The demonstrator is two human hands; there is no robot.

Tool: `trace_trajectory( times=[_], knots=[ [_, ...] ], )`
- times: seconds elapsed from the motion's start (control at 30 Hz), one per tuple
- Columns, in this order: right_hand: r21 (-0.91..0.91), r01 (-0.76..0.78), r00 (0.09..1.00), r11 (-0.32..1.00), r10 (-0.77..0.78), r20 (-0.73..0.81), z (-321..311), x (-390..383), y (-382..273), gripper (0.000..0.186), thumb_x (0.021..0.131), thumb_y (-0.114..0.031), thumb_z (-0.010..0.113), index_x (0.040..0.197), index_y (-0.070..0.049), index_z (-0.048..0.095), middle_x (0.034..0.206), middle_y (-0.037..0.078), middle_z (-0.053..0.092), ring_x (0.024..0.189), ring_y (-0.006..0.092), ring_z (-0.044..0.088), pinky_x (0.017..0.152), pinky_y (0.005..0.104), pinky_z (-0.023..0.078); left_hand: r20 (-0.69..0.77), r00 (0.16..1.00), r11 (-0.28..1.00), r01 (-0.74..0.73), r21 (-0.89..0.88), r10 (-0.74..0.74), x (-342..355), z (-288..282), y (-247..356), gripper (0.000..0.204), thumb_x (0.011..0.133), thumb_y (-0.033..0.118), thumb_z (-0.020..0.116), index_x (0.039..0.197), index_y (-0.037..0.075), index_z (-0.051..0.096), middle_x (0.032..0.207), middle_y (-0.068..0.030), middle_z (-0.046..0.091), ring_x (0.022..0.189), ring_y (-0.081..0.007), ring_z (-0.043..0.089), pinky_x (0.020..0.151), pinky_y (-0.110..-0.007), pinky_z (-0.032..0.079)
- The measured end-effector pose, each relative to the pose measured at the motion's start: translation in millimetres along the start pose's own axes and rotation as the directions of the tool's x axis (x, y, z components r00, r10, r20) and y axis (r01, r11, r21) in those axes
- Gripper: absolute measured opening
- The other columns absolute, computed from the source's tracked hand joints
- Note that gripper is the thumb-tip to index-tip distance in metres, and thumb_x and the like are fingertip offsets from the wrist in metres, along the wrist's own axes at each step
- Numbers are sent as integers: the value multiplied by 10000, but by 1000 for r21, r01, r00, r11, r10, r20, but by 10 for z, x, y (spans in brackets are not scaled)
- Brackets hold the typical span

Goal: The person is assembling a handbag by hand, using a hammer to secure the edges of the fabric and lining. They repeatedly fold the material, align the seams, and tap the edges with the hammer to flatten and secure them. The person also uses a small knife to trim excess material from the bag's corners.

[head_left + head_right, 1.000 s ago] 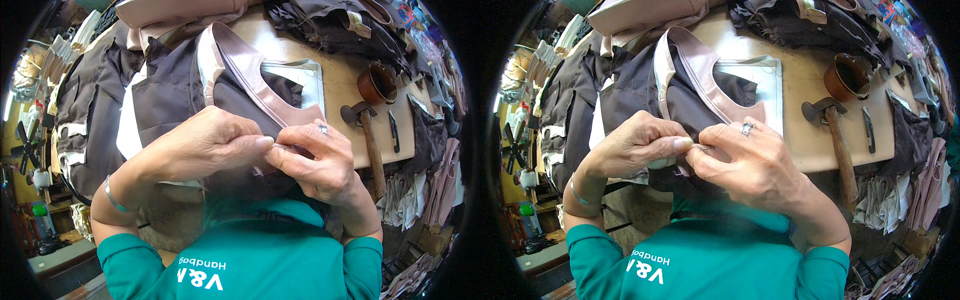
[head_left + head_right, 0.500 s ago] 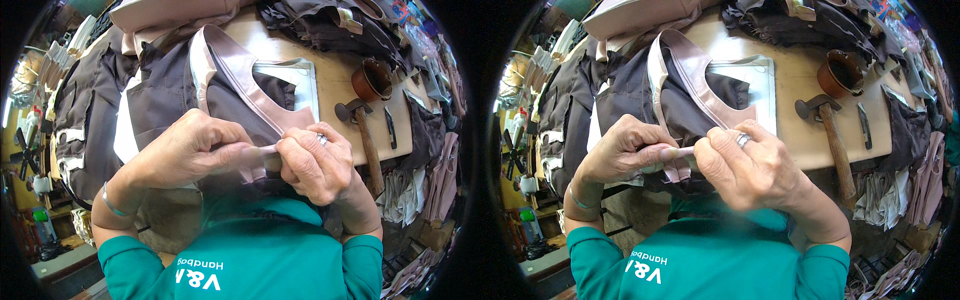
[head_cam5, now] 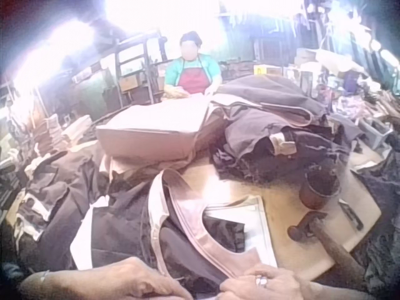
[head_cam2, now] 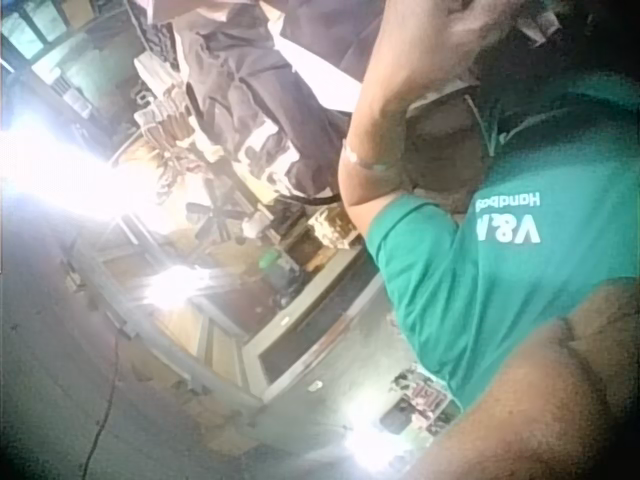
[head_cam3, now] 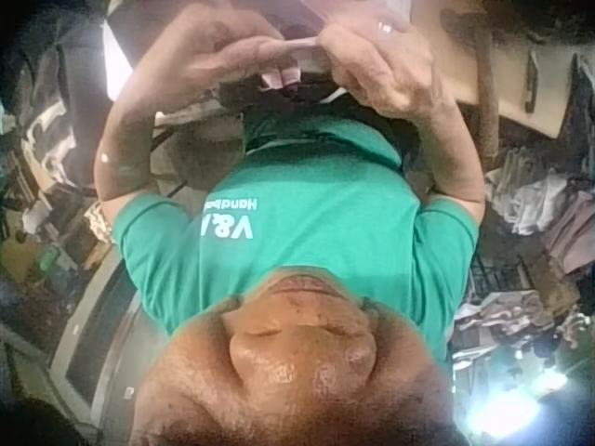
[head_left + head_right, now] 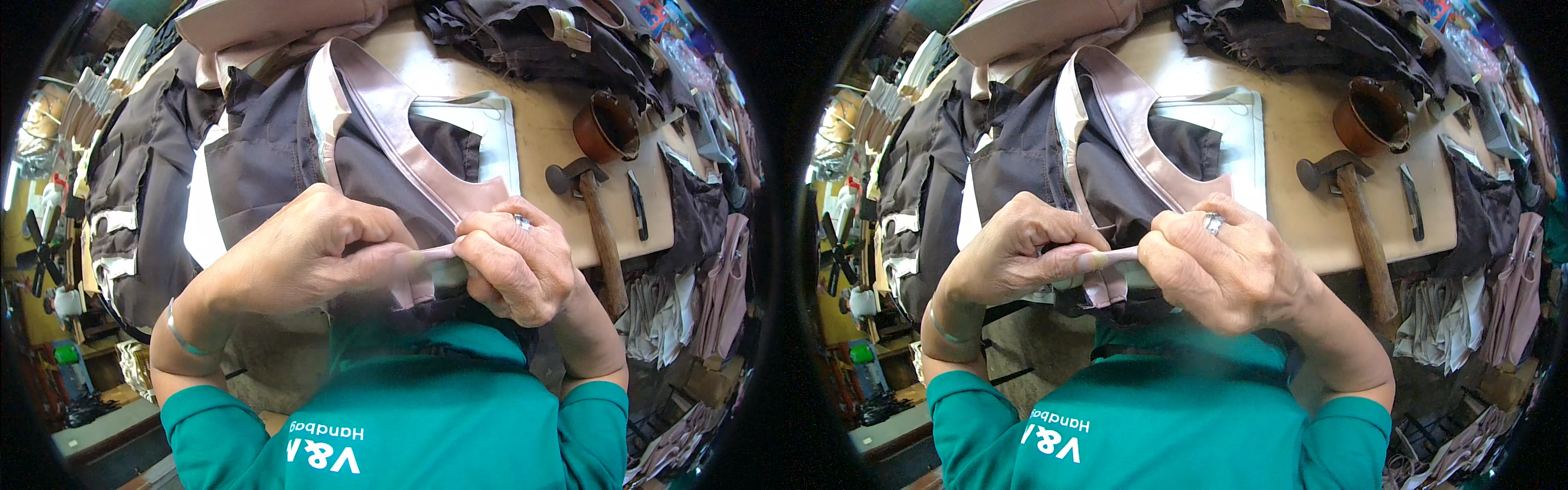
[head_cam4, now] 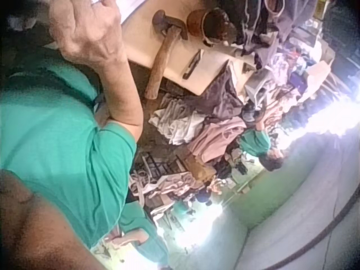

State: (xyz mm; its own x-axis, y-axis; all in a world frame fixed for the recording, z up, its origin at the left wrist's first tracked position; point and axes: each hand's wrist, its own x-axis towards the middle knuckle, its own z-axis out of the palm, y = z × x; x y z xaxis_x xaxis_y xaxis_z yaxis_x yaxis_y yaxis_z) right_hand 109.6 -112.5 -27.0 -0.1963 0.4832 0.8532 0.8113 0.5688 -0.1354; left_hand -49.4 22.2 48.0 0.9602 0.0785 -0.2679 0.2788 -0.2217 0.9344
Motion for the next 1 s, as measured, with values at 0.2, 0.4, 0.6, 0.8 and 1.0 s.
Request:
trace_trajectory(
  times=[0.2,0.4,0.6,0.8,1.0],
  knots=[
    [87,-72,997,994,74,-21,59,54,-21,243,614,-23,600,853,15,574,767,103,576,577,166,565,540,283,467,-6,997,992,-74,100,75,24,-17,0,219,864,150,562,845,-57,630,720,-95,659,631,-122,625,590,-235,492],
    [-101,23,998,995,-18,53,-1,59,-102,219,623,-62,610,836,-19,579,767,84,581,565,135,543,583,276,457,-12,999,999,-29,30,30,16,3,-10,193,849,139,582,853,-47,632,683,-100,649,609,-136,618,582,-238,480],
    [-15,1,998,1000,0,61,-42,-18,-75,160,645,-87,628,794,-60,578,736,46,558,576,131,534,581,282,451,-3,998,989,-64,130,65,-1,36,3,164,835,114,589,827,-42,638,679,-112,644,617,-143,630,574,-245,482],
    [366,-647,759,669,518,395,-197,138,-48,88,813,-87,553,828,-5,581,702,145,573,649,309,569,583,354,431,22,998,991,-66,120,64,13,6,25,168,839,113,581,818,-44,638,708,-108,659,640,-157,654,578,-245,503],
    [337,-691,694,639,456,557,-260,182,-26,77,796,-94,574,818,-20,571,715,137,570,721,311,559,648,378,416,50,996,986,-77,145,70,30,2,4,169,836,121,588,809,-37,641,714,-104,663,651,-170,661,581,-246,513]
  ],
)
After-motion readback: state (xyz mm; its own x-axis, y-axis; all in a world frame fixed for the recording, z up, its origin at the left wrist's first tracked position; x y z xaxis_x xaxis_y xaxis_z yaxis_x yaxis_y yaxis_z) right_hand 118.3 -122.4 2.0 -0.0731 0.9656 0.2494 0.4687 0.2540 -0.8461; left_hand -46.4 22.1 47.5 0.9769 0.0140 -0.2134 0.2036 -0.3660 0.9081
